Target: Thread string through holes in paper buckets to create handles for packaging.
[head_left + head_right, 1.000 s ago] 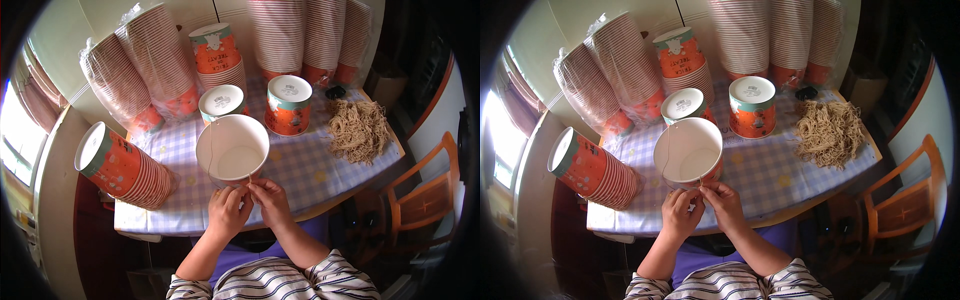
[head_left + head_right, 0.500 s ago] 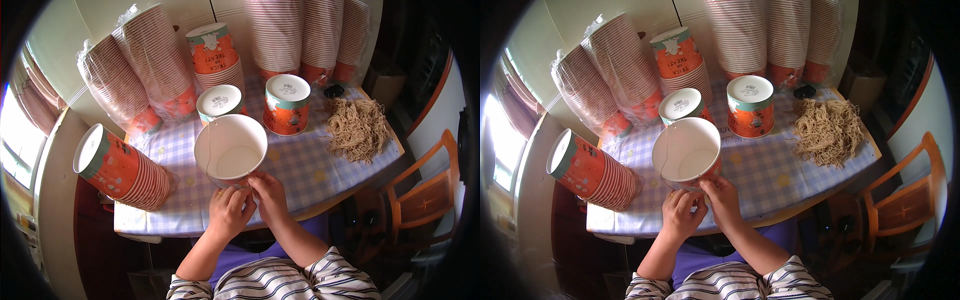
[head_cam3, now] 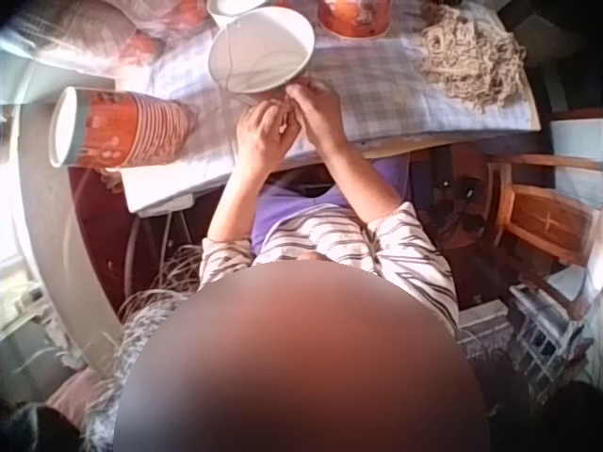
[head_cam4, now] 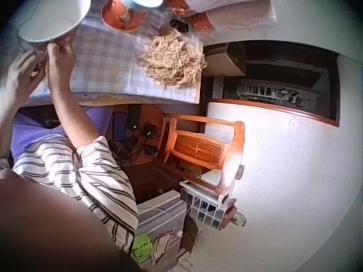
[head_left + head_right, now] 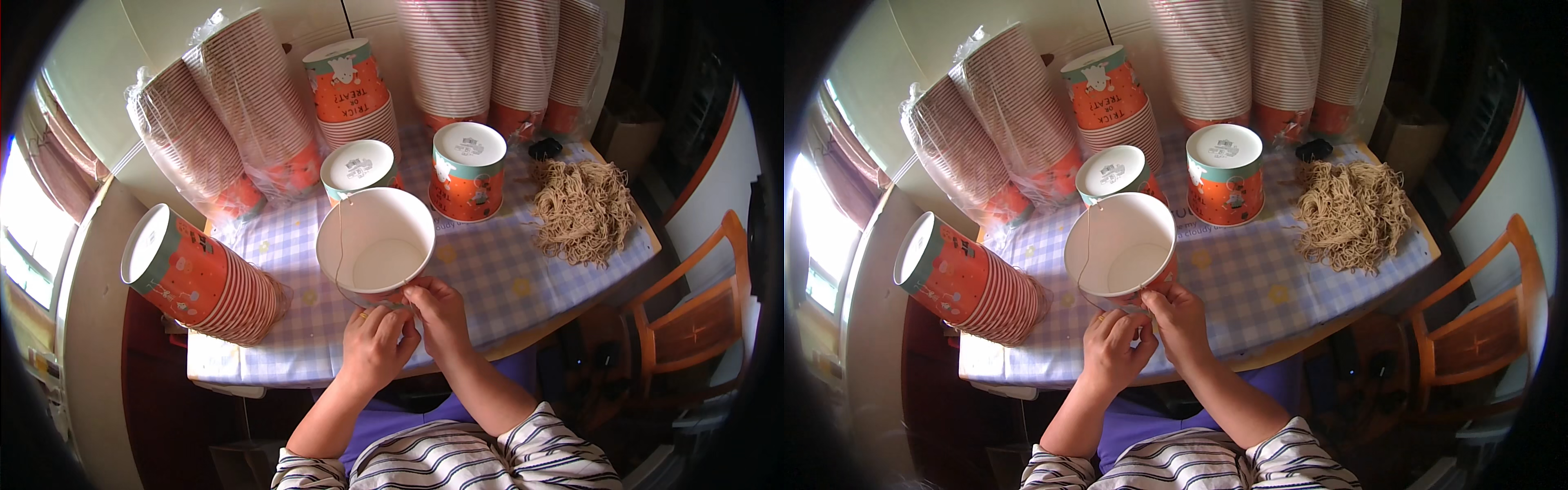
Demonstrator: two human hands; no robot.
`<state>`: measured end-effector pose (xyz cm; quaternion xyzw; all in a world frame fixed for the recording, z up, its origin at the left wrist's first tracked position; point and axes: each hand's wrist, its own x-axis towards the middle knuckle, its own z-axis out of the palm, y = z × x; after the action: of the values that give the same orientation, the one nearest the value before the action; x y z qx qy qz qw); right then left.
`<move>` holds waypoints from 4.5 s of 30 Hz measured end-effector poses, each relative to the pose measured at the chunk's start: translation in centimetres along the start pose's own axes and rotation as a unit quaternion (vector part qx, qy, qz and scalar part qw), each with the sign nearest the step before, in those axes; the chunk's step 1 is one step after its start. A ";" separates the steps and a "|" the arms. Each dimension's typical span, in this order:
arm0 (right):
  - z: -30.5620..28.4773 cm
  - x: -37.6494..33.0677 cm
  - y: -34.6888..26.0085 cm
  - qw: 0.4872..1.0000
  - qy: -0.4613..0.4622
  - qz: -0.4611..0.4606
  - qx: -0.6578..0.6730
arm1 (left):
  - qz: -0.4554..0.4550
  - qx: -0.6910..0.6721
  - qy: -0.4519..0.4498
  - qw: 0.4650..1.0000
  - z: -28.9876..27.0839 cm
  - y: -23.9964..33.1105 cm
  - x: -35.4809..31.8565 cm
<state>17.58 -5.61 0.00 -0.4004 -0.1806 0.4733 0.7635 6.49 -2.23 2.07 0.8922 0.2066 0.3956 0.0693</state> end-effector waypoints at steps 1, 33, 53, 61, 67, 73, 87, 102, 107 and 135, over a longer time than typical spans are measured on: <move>-0.2 0.2 0.1 1.000 -0.001 -0.001 0.000 | -0.008 -0.015 0.008 1.000 0.0 0.0 0.0; -3.8 12.3 -10.0 0.582 -0.125 -0.426 -0.681 | -0.007 0.047 0.057 0.997 -3.4 -5.3 0.9; -6.1 2.6 -5.1 0.709 -0.179 -0.335 -0.594 | -0.033 0.079 0.026 0.996 -4.6 -4.0 1.3; -2.9 2.4 -1.2 0.754 -0.073 -0.444 -0.479 | -0.013 0.031 -0.018 0.999 -3.1 -2.4 3.6; -2.7 1.3 0.3 0.858 -0.100 -0.335 -0.375 | -0.026 -0.012 -0.027 0.999 -2.3 -2.3 3.6; -2.9 0.7 0.9 0.903 -0.089 -0.281 -0.312 | -0.031 -0.046 -0.025 0.998 -2.7 -2.5 3.6; -2.6 0.4 1.8 0.971 -0.117 -0.133 -0.162 | -0.028 -0.050 -0.035 0.998 -2.8 -2.9 3.4; -1.8 0.5 1.8 0.947 -0.067 -0.153 -0.275 | -0.008 -0.032 -0.035 0.999 -2.5 -3.1 3.5; -2.0 0.5 2.5 0.959 -0.078 -0.132 -0.237 | 0.047 0.006 -0.038 0.998 -2.5 -2.4 3.9; -2.3 0.4 1.9 0.957 -0.104 -0.122 -0.240 | 0.112 -0.024 -0.057 0.992 -2.6 -4.1 3.5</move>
<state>18.20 -5.83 -2.99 -0.4954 -0.4153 0.3581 0.6737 5.39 2.86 5.08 0.9290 0.0915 0.3539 0.0577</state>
